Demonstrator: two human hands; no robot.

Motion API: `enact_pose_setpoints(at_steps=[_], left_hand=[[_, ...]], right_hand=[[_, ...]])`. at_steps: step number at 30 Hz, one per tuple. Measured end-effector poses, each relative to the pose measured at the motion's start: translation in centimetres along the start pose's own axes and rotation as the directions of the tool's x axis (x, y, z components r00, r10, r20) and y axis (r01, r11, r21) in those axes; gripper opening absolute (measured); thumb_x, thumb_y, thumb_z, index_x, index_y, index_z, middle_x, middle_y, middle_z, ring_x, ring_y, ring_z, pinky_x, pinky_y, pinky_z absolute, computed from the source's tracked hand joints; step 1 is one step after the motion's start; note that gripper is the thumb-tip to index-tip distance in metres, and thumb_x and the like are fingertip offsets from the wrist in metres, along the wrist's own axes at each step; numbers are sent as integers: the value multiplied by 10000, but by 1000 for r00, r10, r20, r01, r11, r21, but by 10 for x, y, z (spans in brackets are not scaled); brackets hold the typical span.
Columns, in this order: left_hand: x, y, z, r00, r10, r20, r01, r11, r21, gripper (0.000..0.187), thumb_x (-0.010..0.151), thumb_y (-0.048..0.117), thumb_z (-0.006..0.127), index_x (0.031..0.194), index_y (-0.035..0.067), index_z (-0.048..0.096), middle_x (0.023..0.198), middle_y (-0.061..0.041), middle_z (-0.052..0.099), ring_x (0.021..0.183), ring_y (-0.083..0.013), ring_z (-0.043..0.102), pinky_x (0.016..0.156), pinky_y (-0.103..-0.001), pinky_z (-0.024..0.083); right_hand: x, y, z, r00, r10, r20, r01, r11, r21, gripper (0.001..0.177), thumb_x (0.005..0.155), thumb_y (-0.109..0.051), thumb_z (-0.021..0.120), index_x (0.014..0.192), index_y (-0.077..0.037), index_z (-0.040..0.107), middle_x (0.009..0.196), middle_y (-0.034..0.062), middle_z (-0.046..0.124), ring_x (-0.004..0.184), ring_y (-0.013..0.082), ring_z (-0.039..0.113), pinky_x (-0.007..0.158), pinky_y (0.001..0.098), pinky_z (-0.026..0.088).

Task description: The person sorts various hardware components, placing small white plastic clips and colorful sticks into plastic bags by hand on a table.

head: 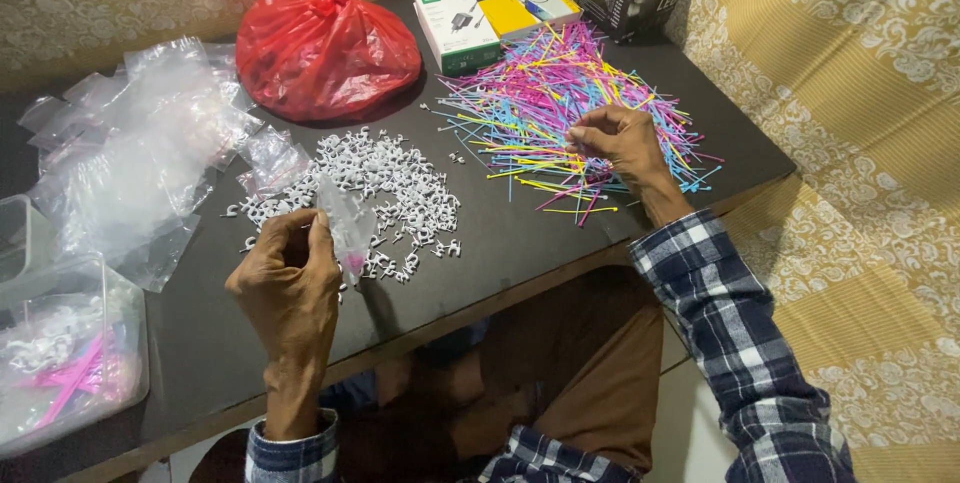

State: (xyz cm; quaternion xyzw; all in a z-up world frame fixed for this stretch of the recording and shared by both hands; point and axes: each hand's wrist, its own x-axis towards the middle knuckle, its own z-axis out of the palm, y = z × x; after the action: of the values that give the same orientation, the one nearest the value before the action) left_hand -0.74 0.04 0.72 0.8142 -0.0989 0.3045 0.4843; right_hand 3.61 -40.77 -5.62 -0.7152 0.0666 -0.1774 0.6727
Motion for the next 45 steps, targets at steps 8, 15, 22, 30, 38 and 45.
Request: enact_pose_setpoints(at_steps=[8, 15, 22, 30, 38, 45], left_hand=[[2, 4, -3, 1000, 21, 14, -21, 1000, -3, 60, 972, -63, 744, 966, -3, 750, 680, -174, 694, 610, -240, 693, 496, -305, 519], [2, 6, -6, 1000, 16, 24, -16, 1000, -8, 55, 975, -51, 737, 965, 1, 751, 684, -168, 703, 615, -237, 701, 504, -304, 530], [1, 7, -7, 999, 14, 33, -13, 1000, -11, 46, 980, -61, 724, 978, -18, 740, 682, -187, 695, 622, -267, 708, 512, -327, 544], [1, 5, -6, 1000, -17, -4, 17, 998, -55, 84, 924, -41, 740, 939, 35, 774, 658, -145, 708, 575, -210, 680, 500, -308, 536], [7, 12, -9, 999, -25, -22, 25, 1000, -18, 72, 893, 11, 745, 902, 80, 765, 629, -129, 698, 562, -229, 701, 482, -309, 517], [7, 15, -13, 998, -48, -33, 46, 998, -52, 74, 898, 17, 734, 909, 86, 757, 654, -135, 715, 593, -241, 724, 493, -319, 535]], right_hand=[[-2, -3, -1, 997, -69, 34, 72, 992, -107, 215, 892, -67, 794, 1095, -28, 734, 904, 126, 744, 855, 163, 732, 760, 257, 616], [3, 9, -4, 991, -131, -4, 129, 980, -150, 180, 910, -71, 797, 1072, -20, 738, 921, 141, 749, 860, 158, 731, 781, 255, 606], [-6, -5, 6, 994, -113, -9, 113, 992, -57, 179, 984, -70, 714, 1092, 37, 620, 940, 211, 729, 887, 248, 740, 850, 322, 615], [-46, -52, 80, 992, -124, -1, 124, 992, 24, 156, 999, -176, 714, 1018, -23, 692, 920, 175, 751, 911, 194, 756, 881, 299, 608], [-89, -116, 187, 935, -303, 185, 252, 933, 258, 132, 1002, -142, 646, 979, -44, 732, 1164, 228, 726, 1151, 292, 692, 1024, 430, 535], [-107, -111, 239, 874, -399, 277, 293, 888, 355, 88, 978, -85, 690, 1032, -52, 753, 1353, 218, 646, 1206, 303, 661, 1076, 460, 499]])
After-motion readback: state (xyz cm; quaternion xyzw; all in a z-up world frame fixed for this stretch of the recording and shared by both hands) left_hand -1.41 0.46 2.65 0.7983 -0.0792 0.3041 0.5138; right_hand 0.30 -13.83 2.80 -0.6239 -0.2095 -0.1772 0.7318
